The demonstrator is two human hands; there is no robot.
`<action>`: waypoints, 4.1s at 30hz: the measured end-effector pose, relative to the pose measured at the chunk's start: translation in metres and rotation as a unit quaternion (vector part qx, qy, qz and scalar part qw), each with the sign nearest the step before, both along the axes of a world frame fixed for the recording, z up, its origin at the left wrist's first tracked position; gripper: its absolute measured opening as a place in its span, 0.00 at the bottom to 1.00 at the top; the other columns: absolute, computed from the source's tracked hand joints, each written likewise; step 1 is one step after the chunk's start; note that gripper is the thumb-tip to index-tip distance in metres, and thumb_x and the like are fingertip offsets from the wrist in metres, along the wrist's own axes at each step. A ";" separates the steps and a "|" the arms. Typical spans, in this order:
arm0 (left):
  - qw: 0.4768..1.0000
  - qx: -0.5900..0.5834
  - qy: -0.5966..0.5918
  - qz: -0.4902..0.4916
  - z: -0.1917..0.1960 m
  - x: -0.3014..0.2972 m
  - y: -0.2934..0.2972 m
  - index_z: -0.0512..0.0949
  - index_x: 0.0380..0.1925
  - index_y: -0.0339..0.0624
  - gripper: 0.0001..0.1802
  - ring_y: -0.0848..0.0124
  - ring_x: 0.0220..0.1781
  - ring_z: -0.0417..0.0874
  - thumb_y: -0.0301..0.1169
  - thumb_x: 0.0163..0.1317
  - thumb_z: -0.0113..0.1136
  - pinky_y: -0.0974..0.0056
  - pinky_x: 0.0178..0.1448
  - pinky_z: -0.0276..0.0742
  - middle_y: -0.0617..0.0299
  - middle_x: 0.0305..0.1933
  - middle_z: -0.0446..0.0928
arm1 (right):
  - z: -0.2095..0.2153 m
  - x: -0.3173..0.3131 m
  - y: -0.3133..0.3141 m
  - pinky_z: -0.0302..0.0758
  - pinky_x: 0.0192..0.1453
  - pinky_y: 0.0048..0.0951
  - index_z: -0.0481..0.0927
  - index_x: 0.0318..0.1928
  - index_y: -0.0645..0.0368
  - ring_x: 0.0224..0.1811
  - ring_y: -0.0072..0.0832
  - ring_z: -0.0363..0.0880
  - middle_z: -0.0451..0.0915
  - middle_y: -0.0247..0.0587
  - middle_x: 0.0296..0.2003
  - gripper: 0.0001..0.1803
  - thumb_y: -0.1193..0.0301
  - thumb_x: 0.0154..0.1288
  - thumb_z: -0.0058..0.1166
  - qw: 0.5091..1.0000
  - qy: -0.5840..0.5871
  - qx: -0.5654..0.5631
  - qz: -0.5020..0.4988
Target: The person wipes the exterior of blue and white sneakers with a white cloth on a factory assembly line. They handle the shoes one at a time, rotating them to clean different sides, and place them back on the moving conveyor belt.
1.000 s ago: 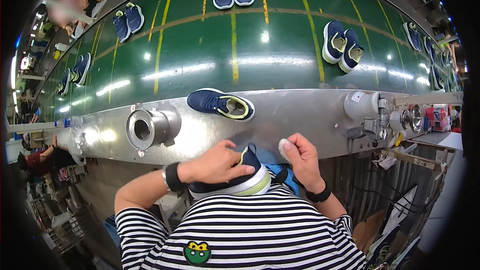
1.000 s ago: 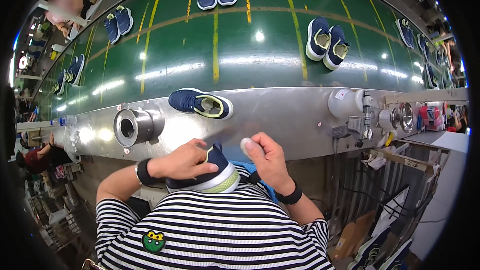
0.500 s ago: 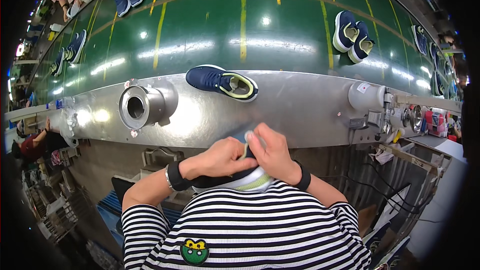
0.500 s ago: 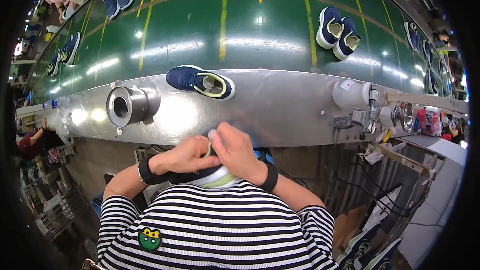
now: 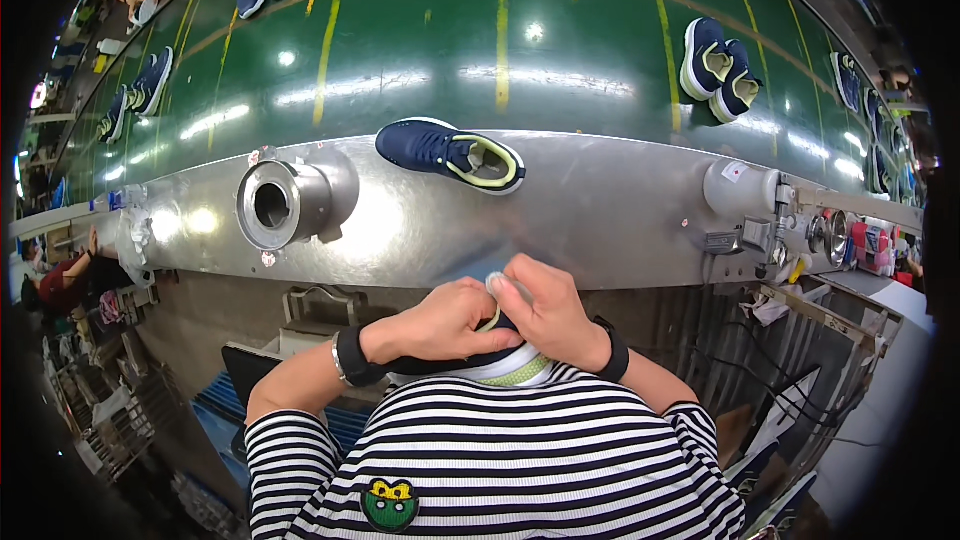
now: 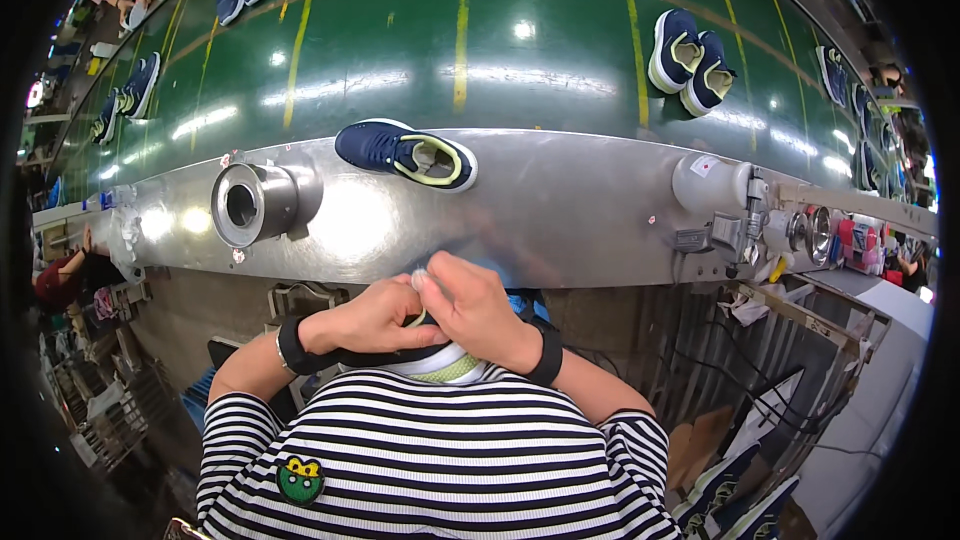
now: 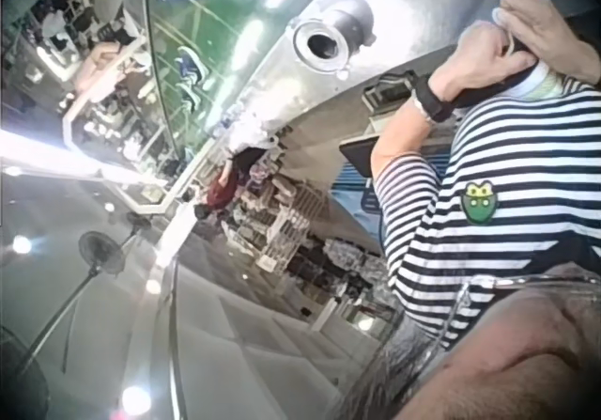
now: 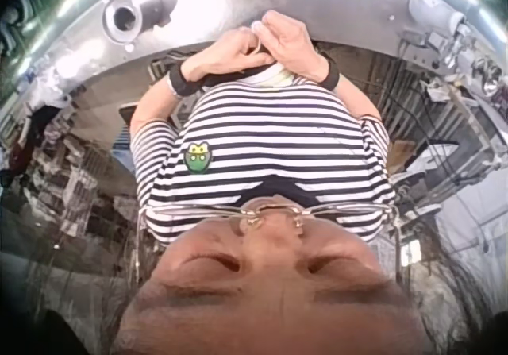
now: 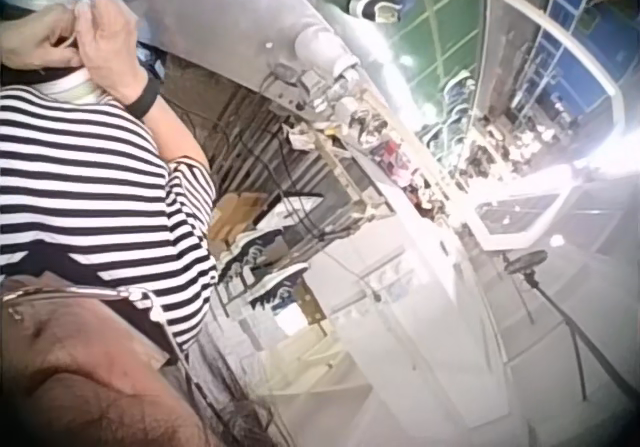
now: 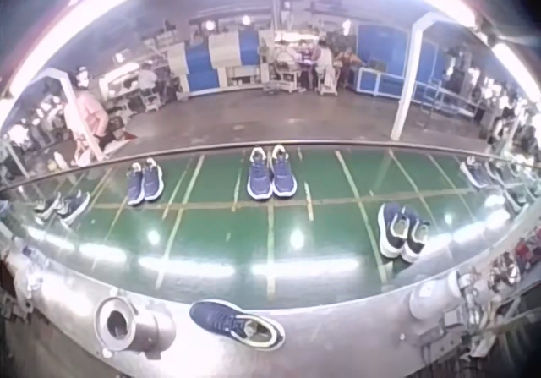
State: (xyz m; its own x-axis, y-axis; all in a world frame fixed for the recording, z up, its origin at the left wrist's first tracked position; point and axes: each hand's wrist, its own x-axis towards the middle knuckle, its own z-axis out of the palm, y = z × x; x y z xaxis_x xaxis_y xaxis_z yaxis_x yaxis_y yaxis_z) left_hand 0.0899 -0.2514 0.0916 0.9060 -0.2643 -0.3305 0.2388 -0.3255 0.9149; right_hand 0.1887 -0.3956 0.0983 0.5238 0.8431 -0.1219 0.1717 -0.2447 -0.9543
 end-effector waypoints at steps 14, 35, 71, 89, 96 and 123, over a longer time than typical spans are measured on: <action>0.996 -0.015 0.014 0.082 -0.004 -0.012 -0.005 0.71 0.13 0.37 0.22 0.53 0.25 0.73 0.43 0.55 0.60 0.52 0.35 0.68 0.52 0.15 0.69 | -0.011 -0.007 0.007 0.65 0.27 0.28 0.69 0.28 0.64 0.22 0.22 0.64 0.67 0.41 0.19 0.10 0.72 0.64 0.51 0.997 0.024 -0.044 -0.066; 0.999 -0.015 -0.006 0.046 0.004 -0.011 -0.003 0.77 0.22 0.38 0.17 0.55 0.36 0.76 0.43 0.56 0.60 0.56 0.49 0.70 0.56 0.23 0.76 | -0.022 0.020 0.009 0.68 0.38 0.23 0.71 0.32 0.62 0.33 0.21 0.70 0.73 0.36 0.31 0.08 0.70 0.69 0.47 0.986 0.116 0.112 -0.049; 0.996 0.015 -0.058 0.064 0.007 -0.016 -0.018 0.76 0.18 0.39 0.18 0.55 0.32 0.75 0.42 0.53 0.63 0.58 0.48 0.71 0.56 0.18 0.73 | -0.020 0.002 0.002 0.66 0.35 0.22 0.70 0.27 0.62 0.29 0.17 0.66 0.69 0.32 0.23 0.12 0.68 0.67 0.49 0.978 0.165 -0.065 -0.109; 0.984 -0.164 0.070 0.008 -0.016 -0.019 0.011 0.77 0.35 0.31 0.23 0.67 0.36 0.79 0.45 0.57 0.60 0.64 0.40 0.73 0.56 0.33 0.80 | 0.013 0.016 0.004 0.64 0.29 0.25 0.73 0.26 0.62 0.25 0.23 0.65 0.67 0.38 0.20 0.09 0.71 0.62 0.53 0.956 -0.172 0.173 0.164; 0.921 -0.318 0.201 0.101 -0.024 -0.025 0.015 0.77 0.37 0.35 0.23 0.75 0.35 0.76 0.46 0.68 0.46 0.66 0.43 0.71 0.64 0.35 0.79 | -0.049 0.072 -0.027 0.66 0.29 0.25 0.70 0.25 0.63 0.23 0.19 0.63 0.67 0.37 0.18 0.13 0.68 0.65 0.52 0.974 -0.053 -0.035 -0.217; 0.755 0.550 -0.334 -0.129 -0.105 0.071 0.049 0.75 0.31 0.39 0.08 0.63 0.43 0.75 0.28 0.51 0.51 0.33 0.68 0.45 0.60 0.33 0.75 | -0.071 -0.008 -0.083 0.68 0.27 0.29 0.74 0.26 0.62 0.20 0.27 0.68 0.69 0.44 0.17 0.13 0.65 0.61 0.55 0.955 -0.023 -0.114 -0.274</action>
